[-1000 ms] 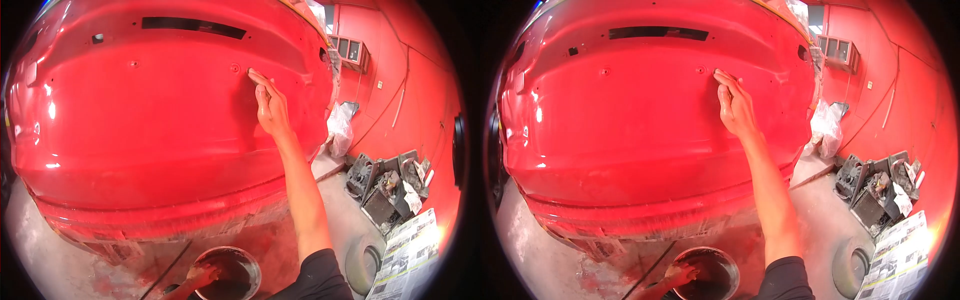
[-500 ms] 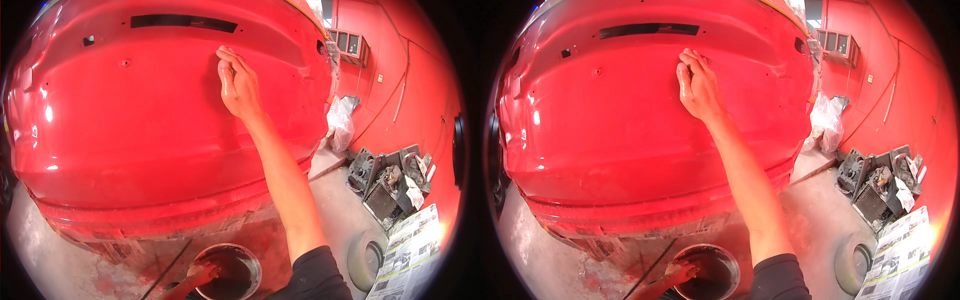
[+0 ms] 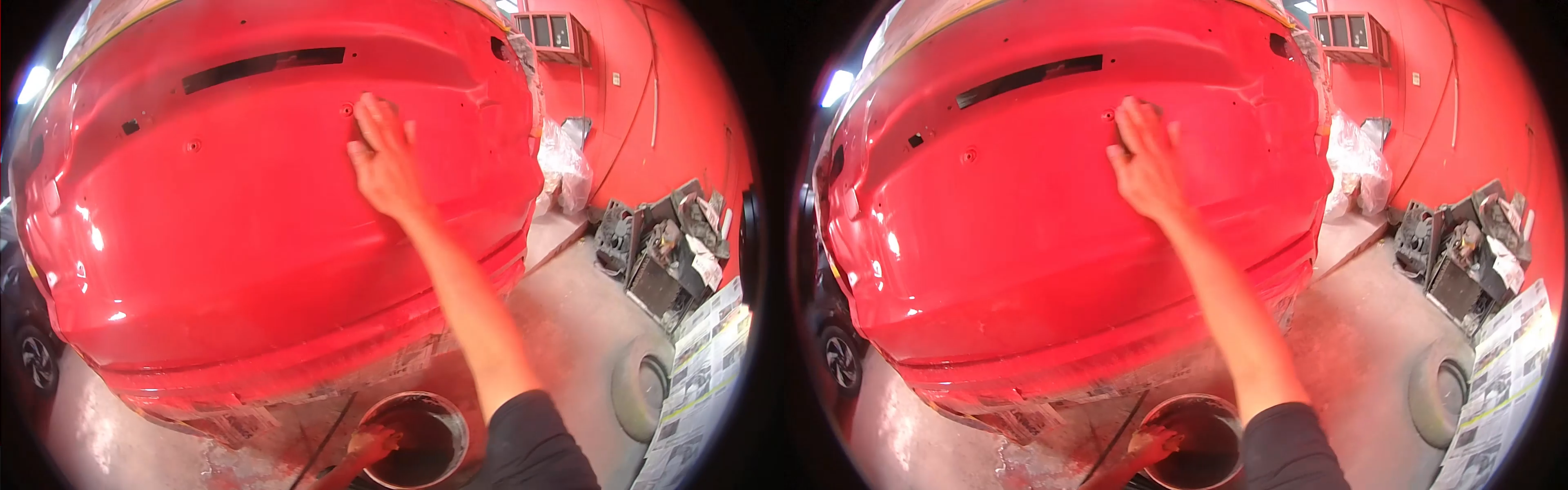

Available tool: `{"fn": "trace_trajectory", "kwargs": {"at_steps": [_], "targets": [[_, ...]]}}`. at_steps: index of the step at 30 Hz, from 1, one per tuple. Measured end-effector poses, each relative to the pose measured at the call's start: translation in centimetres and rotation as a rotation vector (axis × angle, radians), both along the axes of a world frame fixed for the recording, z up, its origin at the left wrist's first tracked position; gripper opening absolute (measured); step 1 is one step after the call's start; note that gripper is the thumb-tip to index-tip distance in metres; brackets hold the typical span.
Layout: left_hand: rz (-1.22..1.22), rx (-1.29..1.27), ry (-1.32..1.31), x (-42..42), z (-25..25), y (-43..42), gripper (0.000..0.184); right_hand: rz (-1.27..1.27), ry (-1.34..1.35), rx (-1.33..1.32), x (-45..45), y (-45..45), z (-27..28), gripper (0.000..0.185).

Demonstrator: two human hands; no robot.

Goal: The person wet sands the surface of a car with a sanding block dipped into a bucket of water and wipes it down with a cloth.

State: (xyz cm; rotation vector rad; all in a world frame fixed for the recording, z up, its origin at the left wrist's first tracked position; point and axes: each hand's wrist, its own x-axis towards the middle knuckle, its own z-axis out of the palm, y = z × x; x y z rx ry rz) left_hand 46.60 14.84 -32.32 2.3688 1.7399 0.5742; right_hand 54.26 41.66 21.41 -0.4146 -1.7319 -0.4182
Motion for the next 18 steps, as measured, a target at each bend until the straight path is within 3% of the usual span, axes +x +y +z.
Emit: {"fn": "trace_trajectory", "kwargs": {"at_steps": [3,6,8,10,11,15,18], "targets": [[0.004,-0.006,-0.025,0.4,1.9,0.2,0.045,-0.007,0.184,-0.172,4.1,3.5,1.7,0.054],[0.022,-0.080,-0.037,0.5,1.5,-0.5,0.043,-0.098,0.298,-0.172,1.0,1.9,1.8,0.055],[0.032,-0.068,-0.039,0.4,-0.7,0.5,0.042,0.004,0.093,-0.083,0.6,0.1,0.5,0.059],[0.013,0.039,-0.067,0.6,1.0,0.6,0.039,0.069,-0.124,0.010,1.4,-1.6,-1.6,0.061],[0.004,0.085,-0.085,0.6,1.8,0.0,0.038,-0.023,-0.185,0.028,2.8,-1.2,-2.5,0.062],[0.003,0.024,-0.105,0.7,1.9,0.3,0.037,-0.101,-0.216,0.100,3.6,-0.1,-0.1,0.059],[0.013,-0.064,-0.063,0.6,1.6,0.3,0.041,0.043,-0.215,0.064,2.8,0.4,2.1,0.058]]}}
